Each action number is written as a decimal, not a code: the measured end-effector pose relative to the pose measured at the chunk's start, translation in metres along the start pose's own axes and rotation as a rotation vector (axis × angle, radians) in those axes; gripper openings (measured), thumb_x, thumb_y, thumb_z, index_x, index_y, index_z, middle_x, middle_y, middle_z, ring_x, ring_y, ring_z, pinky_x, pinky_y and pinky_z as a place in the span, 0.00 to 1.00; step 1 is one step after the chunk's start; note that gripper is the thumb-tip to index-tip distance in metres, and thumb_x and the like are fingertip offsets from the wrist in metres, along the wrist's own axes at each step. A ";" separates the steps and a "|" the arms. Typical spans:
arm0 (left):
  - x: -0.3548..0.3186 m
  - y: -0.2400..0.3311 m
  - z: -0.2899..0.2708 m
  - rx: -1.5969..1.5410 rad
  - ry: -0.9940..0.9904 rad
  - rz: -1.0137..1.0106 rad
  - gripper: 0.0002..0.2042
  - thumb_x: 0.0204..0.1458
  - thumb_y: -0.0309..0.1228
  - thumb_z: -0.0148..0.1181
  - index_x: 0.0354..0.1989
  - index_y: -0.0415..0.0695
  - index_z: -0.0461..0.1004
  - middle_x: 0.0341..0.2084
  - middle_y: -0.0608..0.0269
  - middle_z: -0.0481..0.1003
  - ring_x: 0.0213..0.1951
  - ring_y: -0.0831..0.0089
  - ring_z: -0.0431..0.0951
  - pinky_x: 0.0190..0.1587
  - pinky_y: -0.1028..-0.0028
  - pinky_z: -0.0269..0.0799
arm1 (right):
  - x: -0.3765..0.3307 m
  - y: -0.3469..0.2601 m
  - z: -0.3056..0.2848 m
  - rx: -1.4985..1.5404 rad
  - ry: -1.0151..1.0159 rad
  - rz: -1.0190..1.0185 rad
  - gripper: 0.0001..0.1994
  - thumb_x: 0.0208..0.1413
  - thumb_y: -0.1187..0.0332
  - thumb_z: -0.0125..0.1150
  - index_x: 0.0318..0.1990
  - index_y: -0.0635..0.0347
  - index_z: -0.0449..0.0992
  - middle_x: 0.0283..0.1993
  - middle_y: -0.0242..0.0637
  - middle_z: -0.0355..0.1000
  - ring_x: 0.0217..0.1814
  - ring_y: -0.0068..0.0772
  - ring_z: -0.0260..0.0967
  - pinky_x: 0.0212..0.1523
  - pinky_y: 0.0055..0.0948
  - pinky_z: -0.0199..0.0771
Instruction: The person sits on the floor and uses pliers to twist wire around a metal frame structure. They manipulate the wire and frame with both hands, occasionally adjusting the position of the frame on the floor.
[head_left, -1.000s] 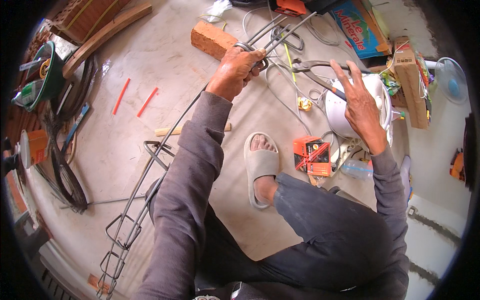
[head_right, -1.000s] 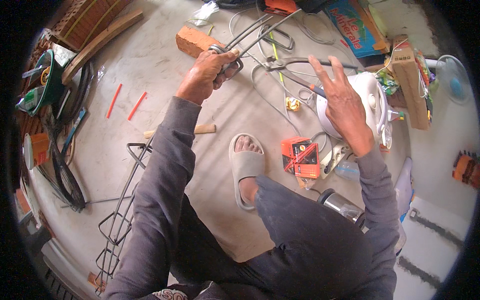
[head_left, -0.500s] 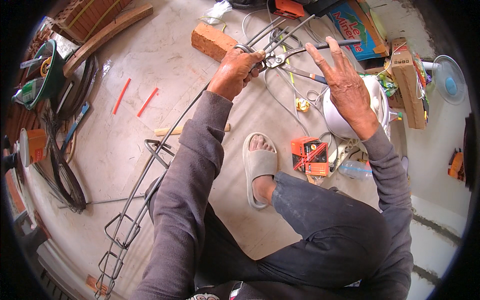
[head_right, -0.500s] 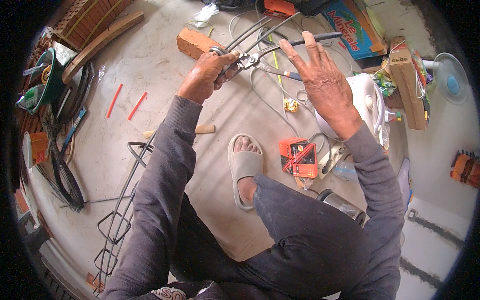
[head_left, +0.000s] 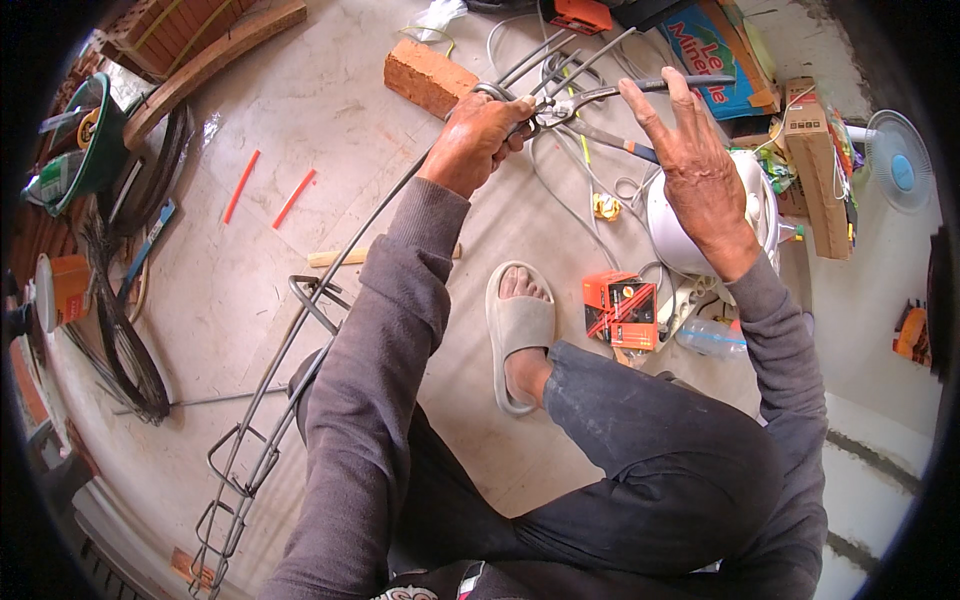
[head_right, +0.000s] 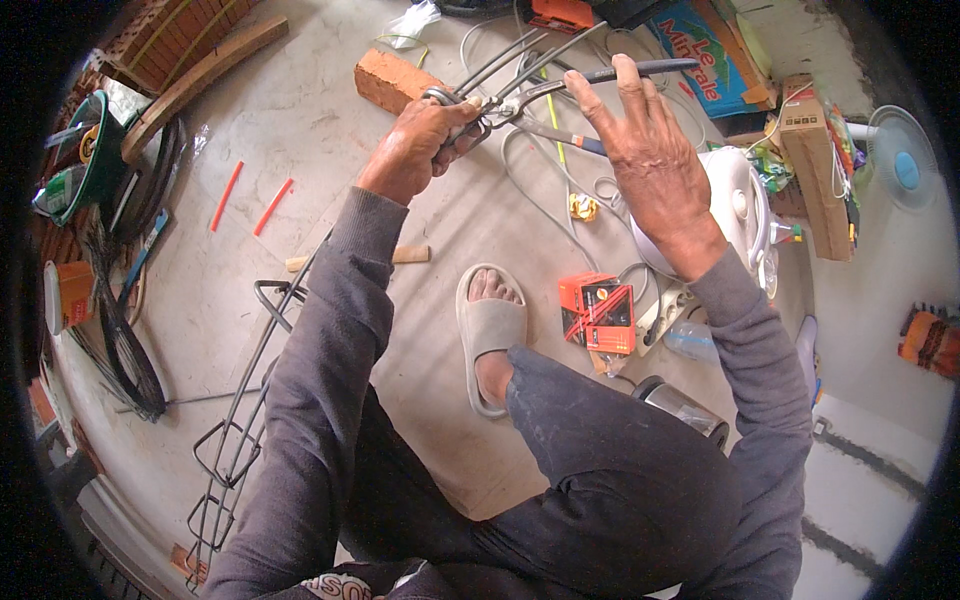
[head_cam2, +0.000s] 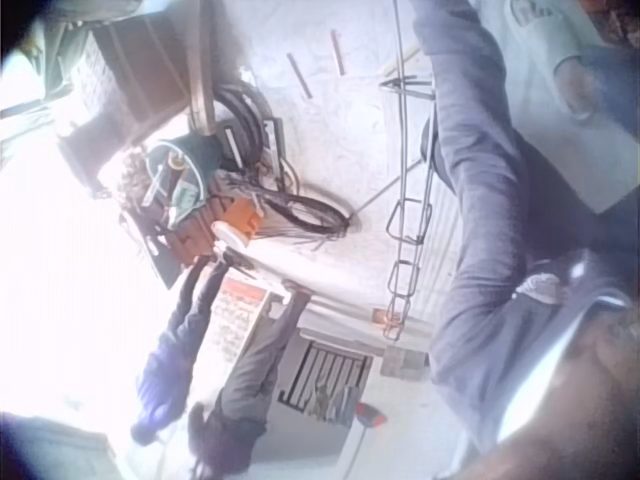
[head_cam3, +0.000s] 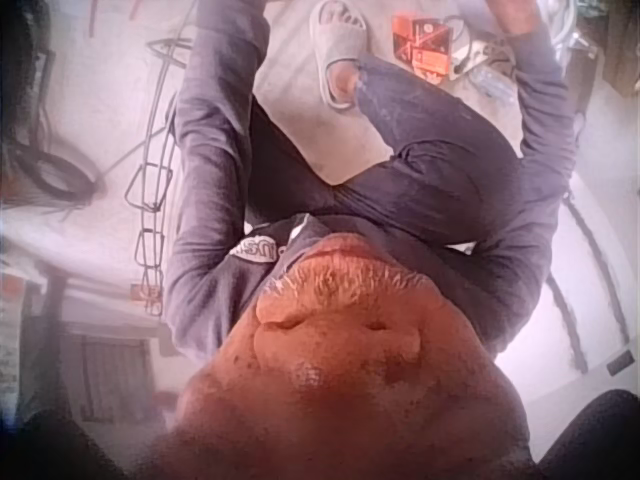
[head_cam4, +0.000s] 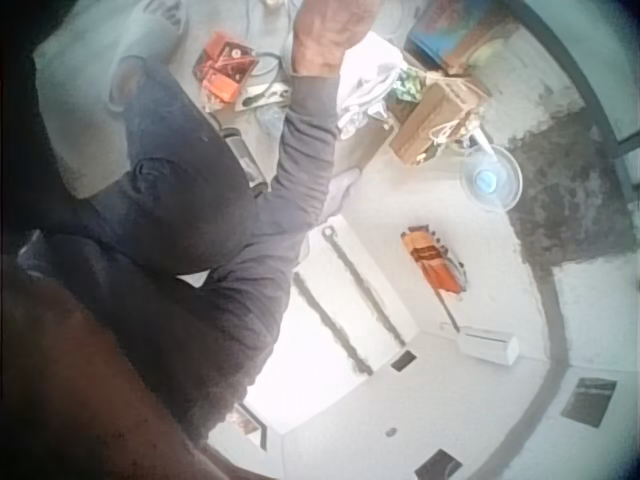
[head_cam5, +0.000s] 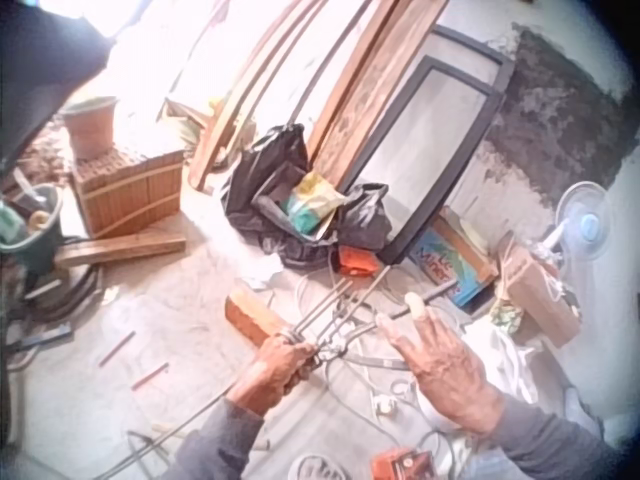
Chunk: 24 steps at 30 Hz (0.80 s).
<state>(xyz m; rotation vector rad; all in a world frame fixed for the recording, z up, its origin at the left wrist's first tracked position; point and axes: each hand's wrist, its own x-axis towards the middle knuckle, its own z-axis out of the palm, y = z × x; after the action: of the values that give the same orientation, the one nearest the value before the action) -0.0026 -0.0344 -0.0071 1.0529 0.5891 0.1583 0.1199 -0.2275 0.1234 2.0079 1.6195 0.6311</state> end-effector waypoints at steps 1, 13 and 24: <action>0.000 -0.001 0.001 -0.009 0.020 0.007 0.13 0.58 0.38 0.62 0.30 0.43 0.70 0.19 0.66 0.72 0.15 0.84 0.63 0.14 0.80 0.52 | 0.000 -0.001 0.000 -0.004 0.003 0.003 0.44 0.50 0.81 0.57 0.75 0.38 0.51 0.70 0.49 0.54 0.64 0.49 0.66 0.64 0.38 0.72; -0.005 0.006 0.004 -0.024 0.043 -0.024 0.13 0.58 0.38 0.62 0.27 0.42 0.74 0.16 0.69 0.69 0.15 0.84 0.61 0.15 0.80 0.53 | -0.004 -0.002 -0.002 -0.049 0.014 0.020 0.42 0.50 0.79 0.58 0.75 0.44 0.53 0.65 0.47 0.59 0.61 0.44 0.67 0.64 0.35 0.71; -0.001 0.002 -0.001 -0.022 0.010 -0.024 0.12 0.60 0.40 0.62 0.32 0.46 0.69 0.21 0.67 0.76 0.14 0.89 0.63 0.12 0.83 0.47 | 0.008 0.009 -0.002 -0.073 0.078 -0.083 0.41 0.49 0.80 0.58 0.73 0.48 0.56 0.64 0.46 0.60 0.60 0.44 0.68 0.64 0.35 0.70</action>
<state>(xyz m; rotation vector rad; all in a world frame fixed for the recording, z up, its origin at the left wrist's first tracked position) -0.0038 -0.0332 -0.0056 1.0239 0.6078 0.1488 0.1271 -0.2208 0.1306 1.8750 1.6908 0.7353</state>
